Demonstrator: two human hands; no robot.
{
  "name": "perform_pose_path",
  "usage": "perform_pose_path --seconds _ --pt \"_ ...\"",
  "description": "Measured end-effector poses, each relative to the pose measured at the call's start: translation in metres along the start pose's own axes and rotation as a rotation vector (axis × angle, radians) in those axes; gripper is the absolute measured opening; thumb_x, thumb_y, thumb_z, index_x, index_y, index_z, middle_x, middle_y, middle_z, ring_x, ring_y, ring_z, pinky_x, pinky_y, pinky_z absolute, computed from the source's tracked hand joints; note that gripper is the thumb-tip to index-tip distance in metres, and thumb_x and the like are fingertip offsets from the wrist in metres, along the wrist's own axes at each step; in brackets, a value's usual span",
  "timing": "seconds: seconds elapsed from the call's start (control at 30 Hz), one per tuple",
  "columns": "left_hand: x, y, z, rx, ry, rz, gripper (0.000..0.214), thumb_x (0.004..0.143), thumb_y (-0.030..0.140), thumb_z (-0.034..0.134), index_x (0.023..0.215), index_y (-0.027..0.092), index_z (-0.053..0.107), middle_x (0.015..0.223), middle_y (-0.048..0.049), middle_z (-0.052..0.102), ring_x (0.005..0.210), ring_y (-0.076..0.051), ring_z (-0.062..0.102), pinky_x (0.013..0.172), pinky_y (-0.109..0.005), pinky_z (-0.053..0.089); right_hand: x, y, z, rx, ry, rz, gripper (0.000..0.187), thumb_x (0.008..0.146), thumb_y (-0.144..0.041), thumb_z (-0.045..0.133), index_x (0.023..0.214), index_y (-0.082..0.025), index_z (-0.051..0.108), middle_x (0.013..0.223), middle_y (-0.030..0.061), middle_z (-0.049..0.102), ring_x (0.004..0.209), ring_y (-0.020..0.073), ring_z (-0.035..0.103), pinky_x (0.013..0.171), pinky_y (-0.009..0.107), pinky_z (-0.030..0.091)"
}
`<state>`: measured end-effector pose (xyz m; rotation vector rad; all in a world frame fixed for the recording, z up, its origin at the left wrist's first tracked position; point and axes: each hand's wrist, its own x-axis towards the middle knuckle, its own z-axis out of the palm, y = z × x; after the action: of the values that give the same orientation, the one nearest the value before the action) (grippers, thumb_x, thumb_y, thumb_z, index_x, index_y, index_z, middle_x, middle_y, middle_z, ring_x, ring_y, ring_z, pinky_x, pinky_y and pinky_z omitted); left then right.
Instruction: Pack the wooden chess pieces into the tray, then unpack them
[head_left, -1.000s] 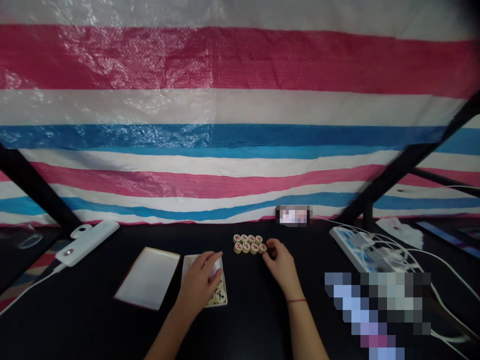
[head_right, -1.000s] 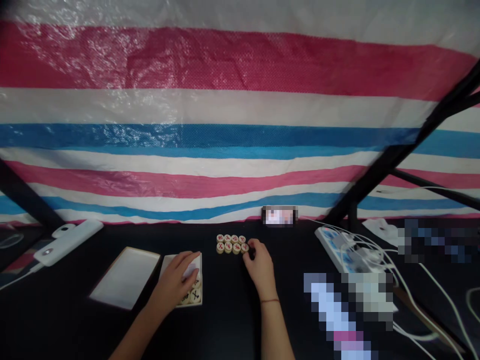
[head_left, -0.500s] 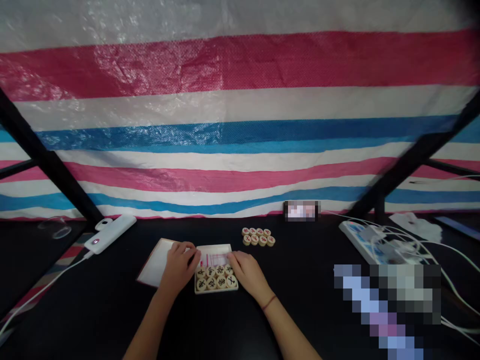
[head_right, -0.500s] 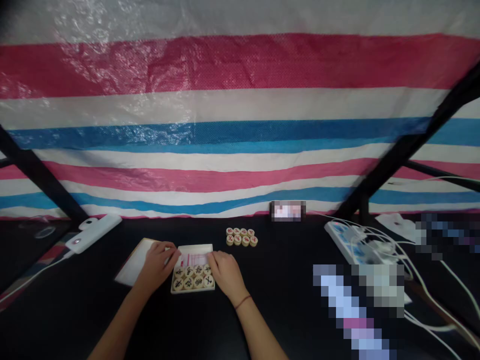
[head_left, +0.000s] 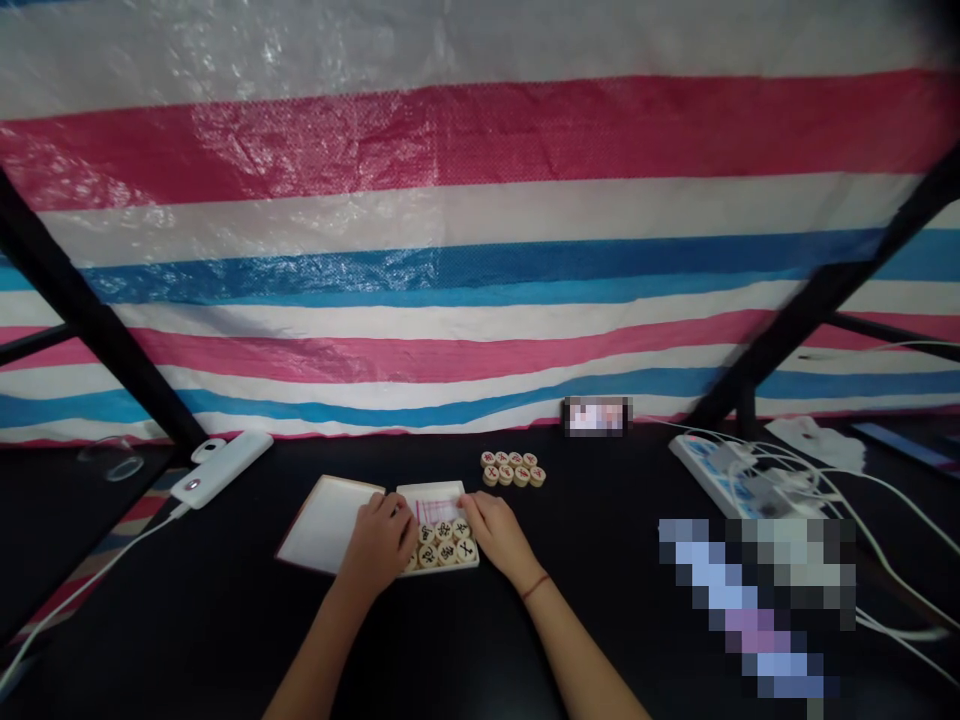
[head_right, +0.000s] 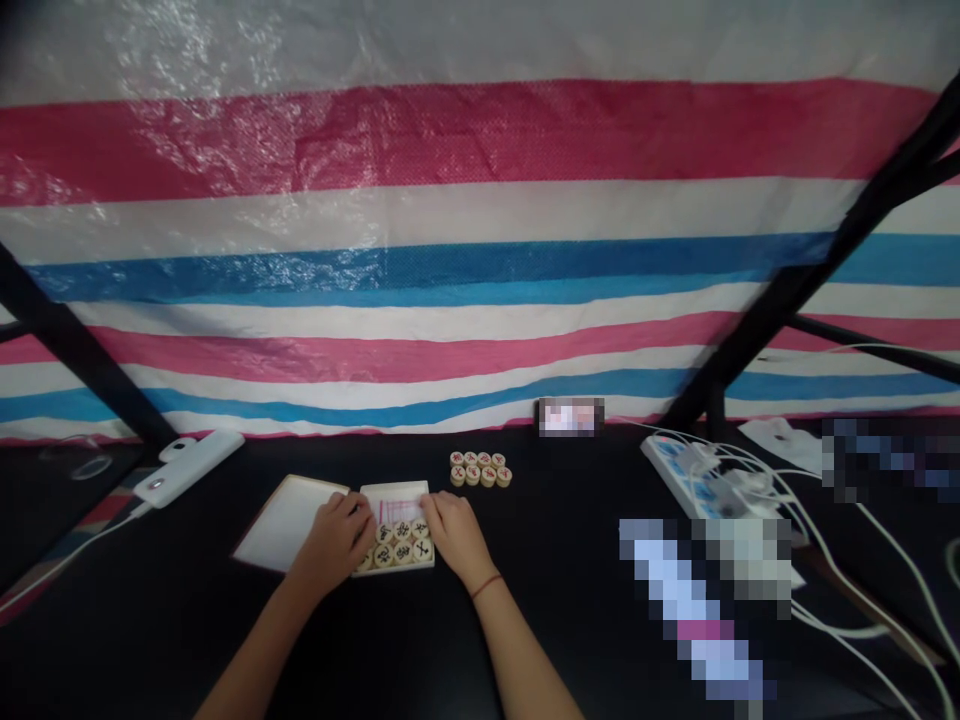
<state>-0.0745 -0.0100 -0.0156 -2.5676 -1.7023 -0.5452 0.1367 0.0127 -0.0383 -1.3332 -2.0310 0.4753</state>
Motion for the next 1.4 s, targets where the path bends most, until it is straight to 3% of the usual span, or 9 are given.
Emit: perform_pose_path --seconds 0.23,0.4,0.7,0.87,0.97,1.07,1.17,1.27,1.4 --pt "0.001 0.002 -0.011 -0.108 -0.152 -0.064 0.028 0.095 0.025 0.036 0.086 0.020 0.062 0.086 -0.0043 0.068 0.090 -0.024 0.058 0.081 -0.041 0.034 0.000 0.001 0.000 0.019 0.001 0.019 0.046 0.101 -0.032 0.028 0.079 -0.018 0.065 0.075 0.0037 0.064 0.074 0.0159 0.060 0.072 0.026 0.039" --pt "0.000 -0.003 -0.012 -0.254 -0.178 -0.070 0.029 0.096 0.031 0.034 0.103 0.024 0.062 0.100 -0.0041 0.068 0.096 -0.022 0.060 0.086 -0.041 0.034 -0.001 0.002 0.001 0.025 0.005 0.027 0.044 0.101 -0.031 0.029 0.079 -0.018 0.065 0.075 0.0028 0.063 0.075 0.0155 0.059 0.073 0.026 0.038" --pt "-0.002 -0.009 -0.011 -0.332 -0.213 -0.098 0.026 0.092 0.036 0.042 0.099 0.026 0.066 0.101 -0.0037 0.069 0.101 -0.023 0.060 0.089 -0.041 0.038 -0.001 0.003 0.002 0.026 0.004 0.019 0.042 0.101 -0.033 0.032 0.075 -0.019 0.062 0.072 0.0020 0.061 0.072 0.0148 0.057 0.071 0.026 0.037" --pt "-0.002 -0.016 -0.006 -0.417 -0.162 -0.114 0.025 0.089 0.038 0.049 0.101 0.025 0.066 0.101 -0.0048 0.068 0.099 -0.023 0.061 0.091 -0.041 0.042 -0.001 0.004 0.002 0.039 -0.003 0.022 0.040 0.100 -0.032 0.035 0.073 -0.019 0.061 0.072 0.0015 0.061 0.071 0.0149 0.057 0.070 0.026 0.037" --pt "0.002 -0.018 -0.004 -0.496 -0.039 -0.150 0.028 0.089 0.039 0.049 0.102 0.022 0.066 0.098 -0.0074 0.067 0.095 -0.023 0.062 0.088 -0.039 0.046 -0.003 -0.001 -0.001 0.035 0.083 0.003 0.033 0.099 -0.032 0.037 0.089 -0.019 0.065 0.079 0.0032 0.064 0.077 0.0173 0.058 0.074 0.028 0.039" --pt "0.008 -0.008 -0.007 -0.600 0.085 -0.184 0.029 0.089 0.040 0.048 0.101 0.021 0.065 0.099 -0.0081 0.067 0.093 -0.023 0.062 0.086 -0.038 0.049 -0.007 -0.013 -0.006 -0.030 0.209 -0.066 0.025 0.093 -0.034 0.050 0.107 -0.018 0.062 0.088 0.0061 0.065 0.086 0.0215 0.058 0.079 0.032 0.041" --pt "0.017 0.019 -0.009 -0.737 0.059 -0.183 0.028 0.088 0.041 0.049 0.101 0.021 0.065 0.098 -0.0059 0.068 0.084 -0.019 0.063 0.079 -0.034 0.051 -0.014 -0.028 -0.008 -0.043 0.180 -0.148 0.031 0.085 -0.036 0.062 0.111 -0.019 0.061 0.090 0.0067 0.066 0.086 0.0228 0.058 0.076 0.033 0.043" --pt "0.027 0.047 -0.007 -0.898 -0.002 -0.237 0.027 0.087 0.040 0.049 0.098 0.021 0.065 0.093 -0.0034 0.070 0.080 -0.017 0.065 0.075 -0.030 0.052 -0.020 -0.031 -0.006 0.004 0.199 -0.139 0.024 0.089 -0.032 0.055 0.109 -0.019 0.061 0.088 0.0065 0.066 0.081 0.0207 0.059 0.073 0.032 0.045" --pt "0.033 0.058 0.002 -0.990 0.091 -0.379 0.030 0.082 0.044 0.054 0.094 0.019 0.065 0.087 -0.0042 0.070 0.075 -0.017 0.066 0.069 -0.028 0.052 -0.023 -0.017 -0.006 0.043 0.276 -0.049 0.026 0.093 -0.035 0.050 0.110 -0.019 0.060 0.097 0.0091 0.067 0.085 0.0212 0.062 0.079 0.034 0.048"
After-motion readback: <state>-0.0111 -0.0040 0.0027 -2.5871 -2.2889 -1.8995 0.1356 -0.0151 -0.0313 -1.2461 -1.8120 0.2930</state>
